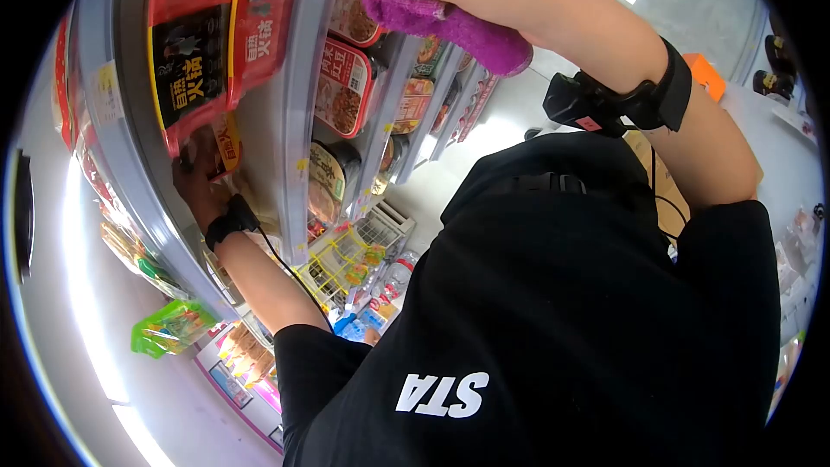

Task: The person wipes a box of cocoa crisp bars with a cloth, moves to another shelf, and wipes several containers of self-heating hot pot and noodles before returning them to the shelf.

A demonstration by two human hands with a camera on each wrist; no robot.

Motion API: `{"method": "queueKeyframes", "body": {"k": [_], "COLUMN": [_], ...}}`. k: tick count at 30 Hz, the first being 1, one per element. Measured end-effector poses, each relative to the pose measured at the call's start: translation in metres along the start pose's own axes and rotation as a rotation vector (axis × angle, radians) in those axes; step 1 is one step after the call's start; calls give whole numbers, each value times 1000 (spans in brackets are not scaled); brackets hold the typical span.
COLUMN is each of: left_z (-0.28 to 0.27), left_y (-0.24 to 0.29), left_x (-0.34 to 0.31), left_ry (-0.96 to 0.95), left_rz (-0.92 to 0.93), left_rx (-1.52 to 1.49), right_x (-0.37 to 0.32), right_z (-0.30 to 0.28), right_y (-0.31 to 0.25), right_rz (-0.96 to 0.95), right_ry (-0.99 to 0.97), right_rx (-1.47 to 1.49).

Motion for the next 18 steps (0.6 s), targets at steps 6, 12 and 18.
{"method": "queueKeyframes", "body": {"k": [6, 12, 18], "left_z": [-12, -2, 12], "left_y": [7, 16, 45], "left_x": [-18, -29, -87], "left_ry": [-8, -5, 195], "left_rz": [100, 206, -5], "left_rx": [-121, 133, -94], "right_x": [10, 7, 11], "right_z": [8, 7, 8], "right_y": [11, 6, 8], "right_rz": [-15, -78, -28], "right_ry": [-73, -92, -128], "right_rx": [23, 54, 43]}}
Point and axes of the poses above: each hand's wrist, its own x-axis towards the middle knuckle, its own z-axis out of the palm, y = z × x, the point moved 1 cm from there along x, towards the middle knuckle, and after that the axes turned 9 degrees about z, right-handed, at the moved point
